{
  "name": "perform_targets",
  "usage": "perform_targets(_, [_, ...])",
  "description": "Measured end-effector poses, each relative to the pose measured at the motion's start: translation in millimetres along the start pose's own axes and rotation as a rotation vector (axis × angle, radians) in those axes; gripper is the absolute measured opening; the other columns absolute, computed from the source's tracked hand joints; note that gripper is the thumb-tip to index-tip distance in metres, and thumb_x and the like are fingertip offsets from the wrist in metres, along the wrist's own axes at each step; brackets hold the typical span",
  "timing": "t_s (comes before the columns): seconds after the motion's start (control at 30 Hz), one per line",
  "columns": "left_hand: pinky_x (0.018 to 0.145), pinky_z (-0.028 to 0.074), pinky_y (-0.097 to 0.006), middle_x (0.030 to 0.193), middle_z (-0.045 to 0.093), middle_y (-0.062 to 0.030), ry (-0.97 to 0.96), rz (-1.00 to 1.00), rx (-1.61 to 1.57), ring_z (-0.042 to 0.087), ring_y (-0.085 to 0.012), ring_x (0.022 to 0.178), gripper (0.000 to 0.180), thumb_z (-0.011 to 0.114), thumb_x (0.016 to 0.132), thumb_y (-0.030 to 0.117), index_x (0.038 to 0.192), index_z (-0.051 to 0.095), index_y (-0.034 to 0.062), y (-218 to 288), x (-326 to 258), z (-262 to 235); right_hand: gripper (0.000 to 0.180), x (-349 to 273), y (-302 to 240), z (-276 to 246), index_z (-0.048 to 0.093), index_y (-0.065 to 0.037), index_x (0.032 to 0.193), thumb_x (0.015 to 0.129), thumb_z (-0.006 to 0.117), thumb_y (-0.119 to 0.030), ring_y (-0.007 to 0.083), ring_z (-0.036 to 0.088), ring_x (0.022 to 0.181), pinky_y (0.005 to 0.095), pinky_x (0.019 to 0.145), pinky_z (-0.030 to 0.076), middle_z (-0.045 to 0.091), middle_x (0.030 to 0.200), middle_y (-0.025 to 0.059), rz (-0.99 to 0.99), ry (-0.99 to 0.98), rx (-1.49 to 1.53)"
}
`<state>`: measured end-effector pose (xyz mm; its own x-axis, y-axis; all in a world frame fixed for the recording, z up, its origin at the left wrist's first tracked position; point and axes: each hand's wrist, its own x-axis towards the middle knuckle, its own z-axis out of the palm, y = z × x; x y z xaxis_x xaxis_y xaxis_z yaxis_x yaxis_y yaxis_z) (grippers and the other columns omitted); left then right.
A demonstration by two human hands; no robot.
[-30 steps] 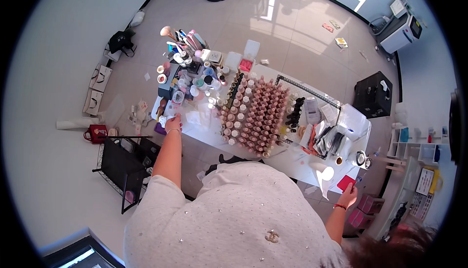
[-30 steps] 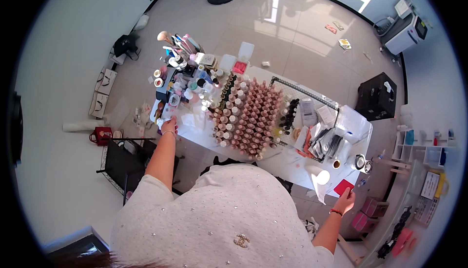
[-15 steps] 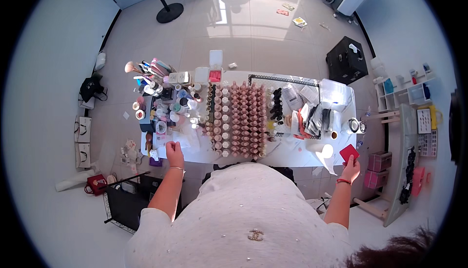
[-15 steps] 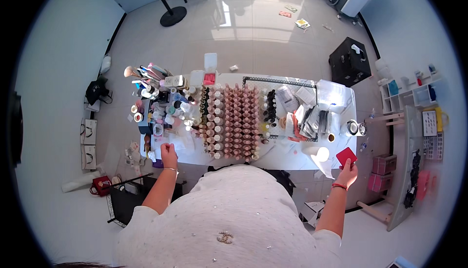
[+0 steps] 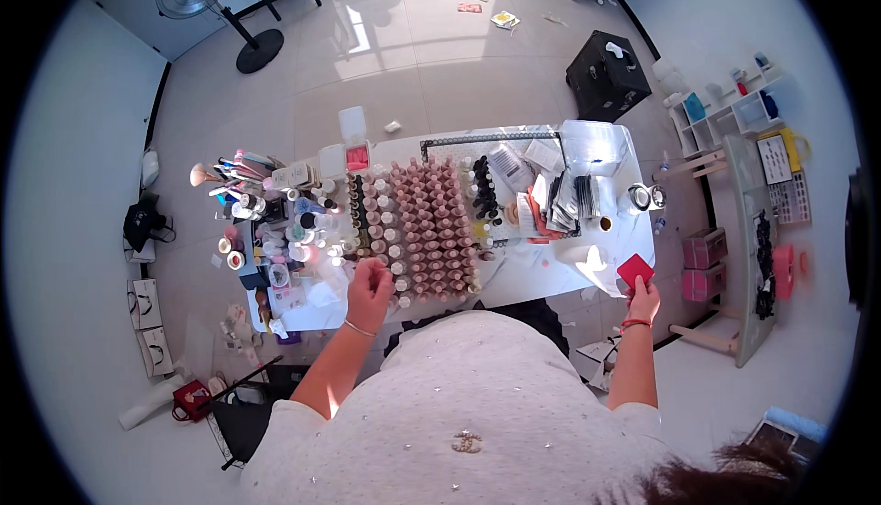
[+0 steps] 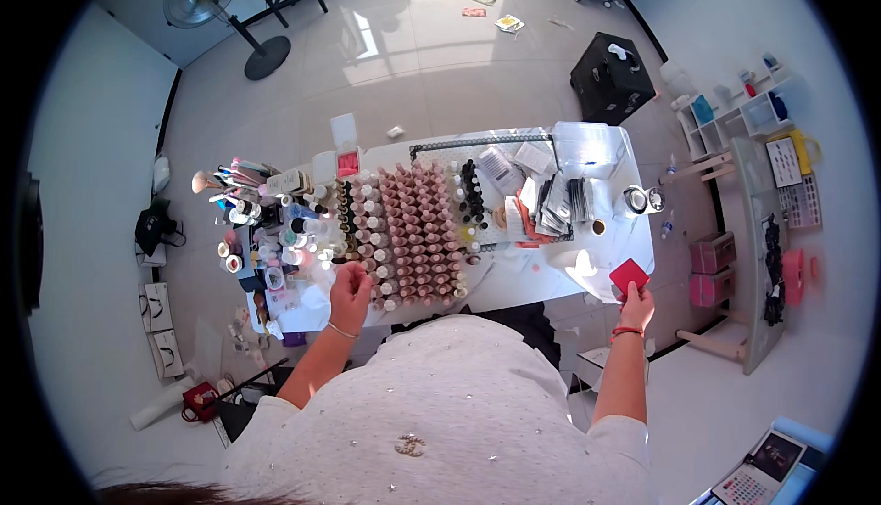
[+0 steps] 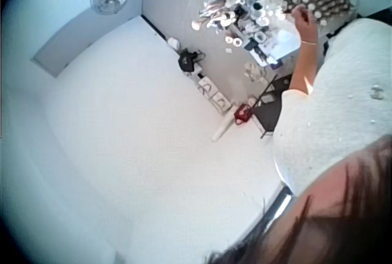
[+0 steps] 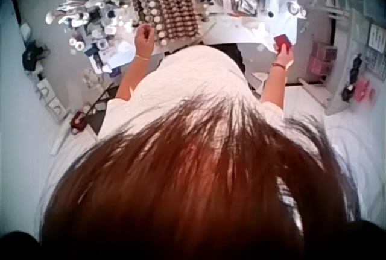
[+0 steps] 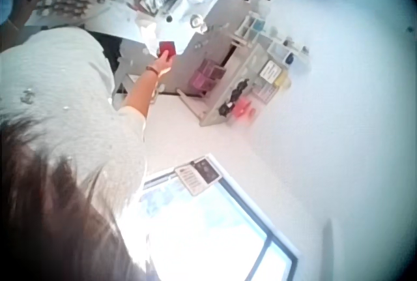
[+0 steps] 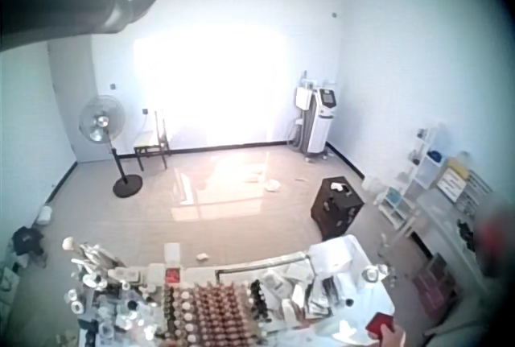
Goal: The person organizes cosmetic items on a table, handling small bottles and tubes. They wrap a cylindrical item in bubble wrap and then proceed to pack numerous small black cosmetic tubes into a clear plastic bag.
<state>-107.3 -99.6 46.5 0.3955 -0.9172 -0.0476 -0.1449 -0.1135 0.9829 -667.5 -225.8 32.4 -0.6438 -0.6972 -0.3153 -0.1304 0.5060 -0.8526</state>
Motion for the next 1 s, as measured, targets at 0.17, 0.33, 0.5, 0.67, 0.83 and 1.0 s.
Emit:
perform_targets(0.17, [0.061, 0.043, -0.02, 0.086, 0.056, 0.0013, -0.067, 0.04, 0.175, 0.053, -0.0044, 0.072, 0.021, 0.062, 0.091, -0.001, 0.109, 0.054, 0.0055, 10, 4, 11, 0.025, 35, 11, -1, 0.067, 0.001, 0.104, 0.095, 0.067, -0.023, 0.0073, 0.058, 0.058, 0.0218, 0.047, 0.04, 0.067, 0.079, 0.0021, -0.075, -0.02, -0.056])
perform_targets(0.33, [0.06, 0.044, -0.024, 0.083, 0.056, -0.002, -0.021, 0.081, 0.27, 0.053, -0.0086, 0.069, 0.017, 0.065, 0.089, 0.001, 0.105, 0.06, 0.0027, 27, 4, 47, 0.026, 84, 24, 8, 0.067, 0.005, 0.096, 0.093, 0.07, -0.02, 0.01, 0.06, 0.062, 0.0247, 0.057, 0.049, 0.067, 0.077, 0.004, -0.176, -0.108, -0.155])
perform_targets(0.5, [0.058, 0.042, -0.024, 0.086, 0.056, -0.0023, -0.04, 0.113, 0.296, 0.05, -0.0092, 0.067, 0.014, 0.065, 0.088, 0.001, 0.102, 0.062, 0.002, 54, 16, 121, 0.029, 133, 37, 18, 0.064, 0.008, 0.103, 0.093, 0.071, -0.019, 0.0128, 0.065, 0.065, 0.025, 0.062, 0.053, 0.069, 0.087, 0.008, -0.115, -0.304, -0.24])
perform_targets(0.67, [0.065, 0.047, -0.028, 0.099, 0.059, -0.0088, -0.197, 0.144, 0.377, 0.055, -0.017, 0.075, 0.02, 0.066, 0.085, 0.001, 0.105, 0.064, 0.0025, 82, 55, 226, 0.032, 166, 48, 22, 0.059, 0.009, 0.115, 0.093, 0.068, -0.011, 0.0153, 0.067, 0.073, 0.0267, 0.067, 0.054, 0.07, 0.094, 0.0108, -0.039, -0.509, -0.138])
perform_targets(0.83, [0.088, 0.05, -0.041, 0.117, 0.06, -0.0167, -0.222, 0.335, 0.578, 0.061, -0.0332, 0.098, 0.029, 0.07, 0.083, 0.009, 0.111, 0.065, 0.0047, 56, 114, 327, 0.04, 190, 55, 19, 0.055, 0.008, 0.127, 0.091, 0.066, -0.007, 0.0163, 0.066, 0.082, 0.0295, 0.07, 0.054, 0.07, 0.1, 0.0122, -0.028, -0.758, -0.232])
perform_targets(1.0, [0.098, 0.047, -0.046, 0.125, 0.059, -0.0184, -0.298, 0.302, 0.76, 0.057, -0.0384, 0.114, 0.036, 0.074, 0.082, 0.018, 0.115, 0.066, 0.0066, 42, 157, 398, 0.045, 185, 12, 7, 0.058, 0.007, 0.126, 0.09, 0.069, -0.018, 0.0224, 0.069, 0.086, 0.034, 0.08, 0.054, 0.072, 0.096, 0.0156, -0.277, -0.872, -0.52])
